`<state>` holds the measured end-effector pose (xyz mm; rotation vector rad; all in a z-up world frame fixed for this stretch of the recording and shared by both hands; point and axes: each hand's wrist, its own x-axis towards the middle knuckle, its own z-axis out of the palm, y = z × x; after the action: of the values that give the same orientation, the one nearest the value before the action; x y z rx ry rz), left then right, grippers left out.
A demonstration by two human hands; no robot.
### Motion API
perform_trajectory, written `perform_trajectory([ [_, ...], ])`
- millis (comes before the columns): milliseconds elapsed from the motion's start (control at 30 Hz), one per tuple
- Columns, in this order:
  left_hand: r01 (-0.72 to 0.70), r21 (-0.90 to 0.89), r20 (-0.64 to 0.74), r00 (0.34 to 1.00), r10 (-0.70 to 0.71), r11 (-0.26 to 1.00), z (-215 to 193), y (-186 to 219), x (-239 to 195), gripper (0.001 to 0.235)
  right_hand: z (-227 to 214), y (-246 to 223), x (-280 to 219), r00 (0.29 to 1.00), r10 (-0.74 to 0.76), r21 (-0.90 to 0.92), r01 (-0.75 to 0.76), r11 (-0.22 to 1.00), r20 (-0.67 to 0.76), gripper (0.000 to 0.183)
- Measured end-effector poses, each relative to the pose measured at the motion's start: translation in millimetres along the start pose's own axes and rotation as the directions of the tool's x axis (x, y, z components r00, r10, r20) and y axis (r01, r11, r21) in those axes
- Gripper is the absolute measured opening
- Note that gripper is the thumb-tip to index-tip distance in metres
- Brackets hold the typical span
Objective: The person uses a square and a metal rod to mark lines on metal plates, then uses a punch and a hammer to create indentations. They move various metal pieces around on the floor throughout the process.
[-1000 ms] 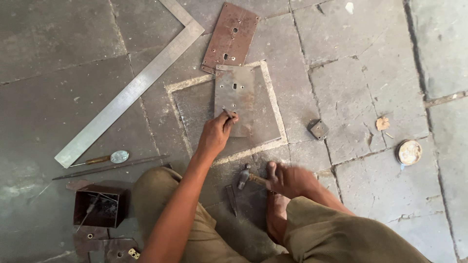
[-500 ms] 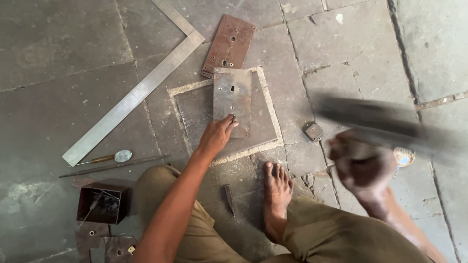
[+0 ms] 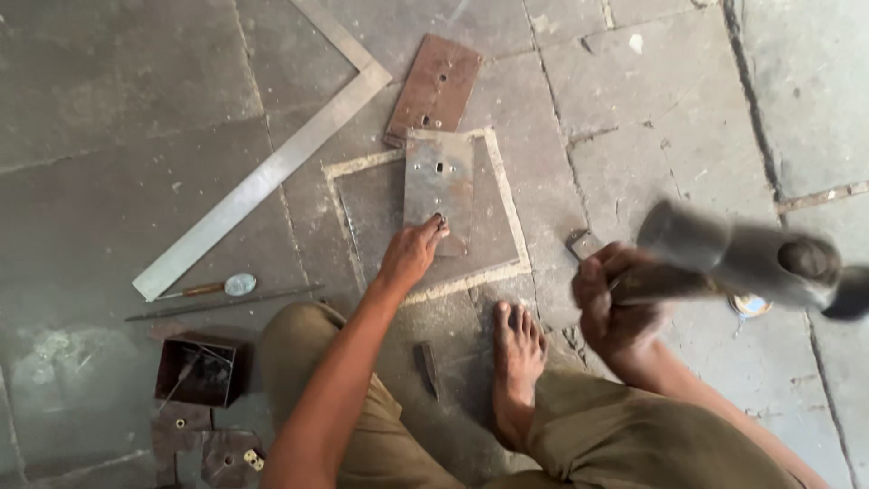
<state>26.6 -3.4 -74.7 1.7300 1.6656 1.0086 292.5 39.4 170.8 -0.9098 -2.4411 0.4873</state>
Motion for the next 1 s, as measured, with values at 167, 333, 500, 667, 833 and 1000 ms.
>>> perform_trajectory([
  [167, 0.155, 0.139, 0.138, 0.975, -0.174, 0.978, -1.9, 6.9, 14.3, 0.023, 38.9, 23.5, -28.6, 0.855, 0.36, -0.203, -0.304, 0.931, 0.372, 0.019],
  [333, 0.16, -0.165, -0.081, 0.981, -0.175, 0.973, -18.1, 23.9, 15.5, 0.025, 76.9, 31.3, -90.1, 0.698, 0.624, 0.094, -0.689, 0.718, 0.353, 0.025],
  [500, 0.576, 0.051, 0.039, 0.815, -0.578, 0.816, -48.4, 25.0, -22.3, 0.032, 114.3, 43.0, -102.3, 0.25, 0.757, 0.408, -0.913, -0.024, 0.604, 0.025],
  [667, 0.505, 0.178, 0.125, 0.84, -0.529, 0.845, -26.8, -12.9, -68.3, 0.032, 141.5, 70.7, -87.9, 0.277, 0.704, 0.592, -0.767, -0.248, 0.654, 0.027],
  [833, 0.67, -0.648, 0.055, 0.514, -0.856, 0.361, -5.3, -15.8, -22.6, 0.012, 172.8, 80.1, -57.0, 0.219, 0.685, 0.577, -0.737, -0.351, 0.695, 0.026],
  [1000, 0.404, 0.052, -0.331, 0.87, -0.366, 0.913, -68.5, 32.9, 7.0, 0.013, 199.9, 57.1, -49.4, 0.289, 0.575, 0.461, -0.87, -0.176, 0.765, 0.025],
])
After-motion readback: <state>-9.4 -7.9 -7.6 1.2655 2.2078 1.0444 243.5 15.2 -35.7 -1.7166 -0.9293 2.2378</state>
